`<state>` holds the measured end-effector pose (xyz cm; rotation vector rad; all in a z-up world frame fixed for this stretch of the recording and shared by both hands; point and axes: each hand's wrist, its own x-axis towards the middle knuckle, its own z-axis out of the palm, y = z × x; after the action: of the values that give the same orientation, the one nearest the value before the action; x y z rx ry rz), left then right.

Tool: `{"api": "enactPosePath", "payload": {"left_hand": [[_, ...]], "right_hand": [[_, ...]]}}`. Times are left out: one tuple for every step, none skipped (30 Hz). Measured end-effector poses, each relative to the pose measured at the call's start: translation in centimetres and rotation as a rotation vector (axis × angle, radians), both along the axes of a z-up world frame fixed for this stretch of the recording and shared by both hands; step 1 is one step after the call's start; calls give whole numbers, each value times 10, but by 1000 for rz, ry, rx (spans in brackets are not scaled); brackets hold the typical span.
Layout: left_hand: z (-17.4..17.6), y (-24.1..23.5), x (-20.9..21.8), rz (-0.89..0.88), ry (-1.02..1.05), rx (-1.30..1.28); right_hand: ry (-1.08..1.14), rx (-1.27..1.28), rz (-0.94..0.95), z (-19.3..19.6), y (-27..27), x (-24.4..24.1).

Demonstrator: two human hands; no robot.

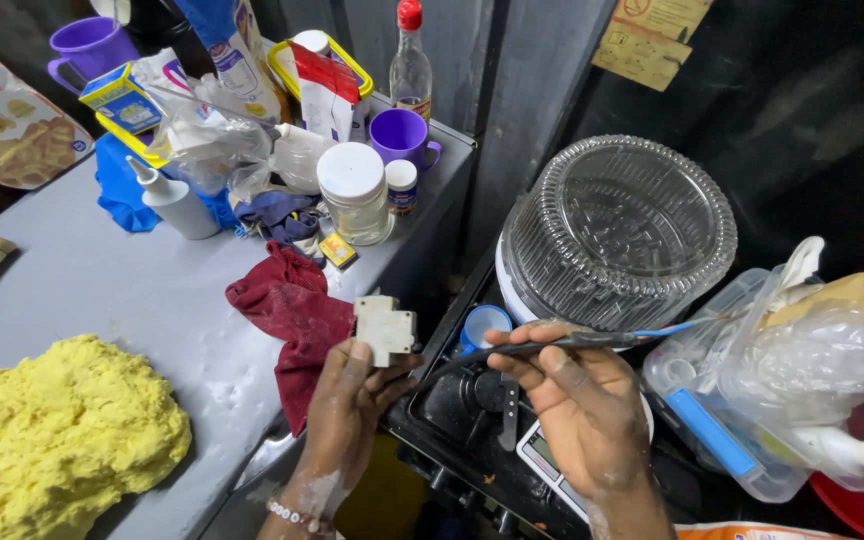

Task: The person is repairing a small electrical component using a screwdriver, following a brief moment of kneading dough.

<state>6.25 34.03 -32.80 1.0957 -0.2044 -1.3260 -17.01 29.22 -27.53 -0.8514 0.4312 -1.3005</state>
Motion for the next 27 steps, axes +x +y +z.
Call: {"api": "enactPosePath", "payload": {"left_hand": [[3,-1,3,7,1,3],[5,-1,8,-18,-49,-27],[9,-2,14,-42,-103,-59],[14,-3,14,-35,-107,-59],[19,-6,13,-44,-37,-17],[24,-8,12,-53,34,25],[13,-10,7,-52,35,24],[2,-12,1,-98,44,24],[-8,-15,-4,-146,51,23],[-16,-17,-8,-146,50,21],[-24,-17,-15,-194,16,44],[-32,-17,-23,-243,-18,67],[-38,-19,-26,-248,-17,63],[-44,-21,-30,-275,-48,109],[-50,-20,-34,-305,-78,161],[-62,-18,-37,-312,-77,163],[-74,-18,-39,-327,-103,182],[-85,-18,-41,-342,-128,200],[-96,-20,-43,-353,-129,201],[-106,-21,-45,-330,-141,241],[-117,-23,-47,-306,-151,281],[-134,-20,-50,-316,-150,283],[-151,-22,-51,-300,-179,245],[-167,-24,-52,-283,-207,207],[-162,-26,-53,-282,-207,207],[-157,-28,-54,-315,-238,223],[-153,-26,-55,-351,-266,243]], "right_hand": [[1,3,7,-3,-3,-7],[-24,22,-45,-6,-6,-13],[-53,39,-95,-9,-10,-16],[-57,39,-88,-16,-11,-24],[-49,95,-127,-22,-12,-33],[-41,150,-166,-28,-14,-43],[-40,149,-165,-34,-10,-46],[31,165,-244,-39,-6,-50],[99,180,-324,-45,-3,-53],[98,178,-324,-57,2,-54],[258,156,-423,-69,9,-58],[418,136,-520,-80,15,-62],[418,133,-526,-87,22,-60],[578,151,-567,-94,28,-59],[739,177,-606,-101,38,-57],[741,182,-612,-111,45,-60],[854,28,-653,-123,50,-61],[966,-128,-690,-134,56,-62],[968,-121,-699,-144,57,-64],[1111,-149,-686,-153,58,-65],[1255,-177,-665,-163,59,-67],[1259,-169,-672,-169,66,-69],[1328,-151,-622,-175,68,-70],[1396,-132,-572,-181,69,-69],[1395,-134,-571,-184,70,-68],[1425,-244,-606,-187,71,-67],[1456,-351,-636,-190,76,-66]]}}
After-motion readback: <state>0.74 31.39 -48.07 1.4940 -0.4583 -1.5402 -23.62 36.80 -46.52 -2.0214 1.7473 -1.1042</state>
